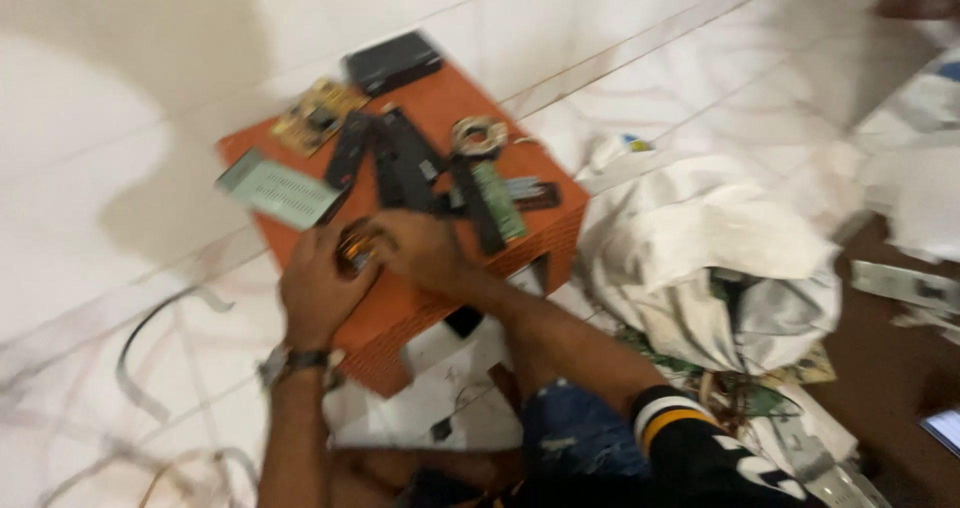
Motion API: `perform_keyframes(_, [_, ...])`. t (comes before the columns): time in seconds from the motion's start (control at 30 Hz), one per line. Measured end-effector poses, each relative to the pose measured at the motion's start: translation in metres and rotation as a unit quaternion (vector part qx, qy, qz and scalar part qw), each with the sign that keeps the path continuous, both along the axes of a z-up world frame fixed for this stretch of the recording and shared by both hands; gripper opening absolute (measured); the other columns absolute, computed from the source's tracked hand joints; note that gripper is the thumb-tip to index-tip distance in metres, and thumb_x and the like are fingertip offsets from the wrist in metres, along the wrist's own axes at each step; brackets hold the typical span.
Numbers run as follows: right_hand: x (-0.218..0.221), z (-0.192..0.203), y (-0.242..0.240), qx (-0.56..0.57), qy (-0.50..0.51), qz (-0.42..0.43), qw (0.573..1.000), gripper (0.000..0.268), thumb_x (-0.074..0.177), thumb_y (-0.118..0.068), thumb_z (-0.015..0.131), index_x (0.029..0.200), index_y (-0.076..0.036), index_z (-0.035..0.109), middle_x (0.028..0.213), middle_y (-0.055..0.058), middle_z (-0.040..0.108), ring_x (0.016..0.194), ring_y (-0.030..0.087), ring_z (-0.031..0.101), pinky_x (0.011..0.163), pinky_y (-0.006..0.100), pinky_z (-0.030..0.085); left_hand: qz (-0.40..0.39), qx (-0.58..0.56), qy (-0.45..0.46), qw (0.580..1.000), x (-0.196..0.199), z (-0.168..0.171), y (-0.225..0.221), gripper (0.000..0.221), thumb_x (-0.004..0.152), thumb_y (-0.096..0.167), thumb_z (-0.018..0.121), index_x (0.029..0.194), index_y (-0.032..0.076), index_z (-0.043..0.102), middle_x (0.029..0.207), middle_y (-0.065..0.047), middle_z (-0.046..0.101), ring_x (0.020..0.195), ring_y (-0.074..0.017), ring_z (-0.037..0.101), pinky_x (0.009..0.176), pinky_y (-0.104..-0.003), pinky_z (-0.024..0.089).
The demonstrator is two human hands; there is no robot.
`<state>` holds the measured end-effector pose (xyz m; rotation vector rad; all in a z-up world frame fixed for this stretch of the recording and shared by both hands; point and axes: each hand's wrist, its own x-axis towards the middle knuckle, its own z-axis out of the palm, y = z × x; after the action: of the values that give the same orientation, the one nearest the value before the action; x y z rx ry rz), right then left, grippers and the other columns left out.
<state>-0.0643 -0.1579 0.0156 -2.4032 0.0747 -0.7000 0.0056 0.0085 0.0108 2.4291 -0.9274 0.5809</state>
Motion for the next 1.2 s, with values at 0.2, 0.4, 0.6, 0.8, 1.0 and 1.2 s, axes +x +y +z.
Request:
perform_keyframes(0.2, [0.0,-0.004,0.0,-0.032,-0.084,0.047,0.995,0.021,0.088,-0.021,0.072,0.108,-0.019,0.075,0.11,0.008,0.076,0.109,0.031,0.07,0.091,0.044,0.057,-0.037,-0.094,0.015,0.995,-0.027,0.032,0.005,0.061,0.081,0.052,0.072,0.121,0.007,0.063,0.103,-0.023,0.06,0.099,-0.0481,0.063,0.083,-0.06,0.053])
perform_keyframes(0.4, [0.018,-0.026,-0.012,-0.14,-0.16,-0.019,0.977,0.019,0.085,-0.023,0.078,0.102,-0.03,0.076,0.09,-0.007,0.072,0.089,0.019,0.072,0.084,0.036,0.058,0.039,-0.037,-0.017,0.998,0.018,-0.022,-0.002,0.072,0.073,0.074,0.073,0.128,0.029,0.061,0.11,-0.001,0.057,0.105,-0.0273,0.067,0.083,-0.043,0.058])
perform_keyframes(0.6, [0.011,-0.008,-0.01,-0.088,0.04,-0.021,0.995,0.011,0.09,-0.029,0.071,0.1,-0.033,0.073,0.08,-0.004,0.071,0.081,0.024,0.073,0.073,0.043,0.059,0.012,-0.036,0.014,0.999,0.014,-0.015,-0.001,0.073,0.081,0.078,0.067,0.133,0.028,0.058,0.114,-0.001,0.054,0.108,-0.0269,0.064,0.081,-0.044,0.058])
perform_keyframes(0.8, [-0.003,0.005,-0.008,-0.062,0.002,0.011,0.998,0.011,0.09,-0.018,0.072,0.1,-0.023,0.074,0.078,0.005,0.071,0.078,0.029,0.073,0.069,0.043,0.058,-0.015,-0.036,0.017,0.999,0.007,-0.002,0.001,0.071,0.088,0.074,0.064,0.135,0.022,0.057,0.114,-0.004,0.053,0.107,-0.0297,0.064,0.08,-0.045,0.058])
perform_keyframes(1.0, [-0.001,0.003,-0.012,-0.049,-0.013,0.047,0.998,0.011,0.095,-0.013,0.07,0.102,-0.02,0.074,0.076,0.008,0.069,0.074,0.03,0.071,0.066,0.042,0.057,-0.024,-0.02,-0.009,0.999,0.007,-0.007,0.003,0.073,0.089,0.071,0.064,0.139,0.021,0.051,0.115,-0.005,0.053,0.111,-0.0319,0.064,0.085,-0.047,0.058])
perform_keyframes(1.2, [-0.014,0.013,-0.007,-0.081,-0.112,0.104,0.985,0.009,0.091,-0.005,0.071,0.1,-0.001,0.07,0.086,0.011,0.07,0.066,0.028,0.061,0.061,0.038,0.048,-0.012,-0.06,-0.042,0.997,0.004,-0.004,0.0,0.069,0.082,0.05,0.08,0.136,0.016,0.055,0.11,-0.002,0.056,0.091,-0.0184,0.064,0.074,-0.031,0.055])
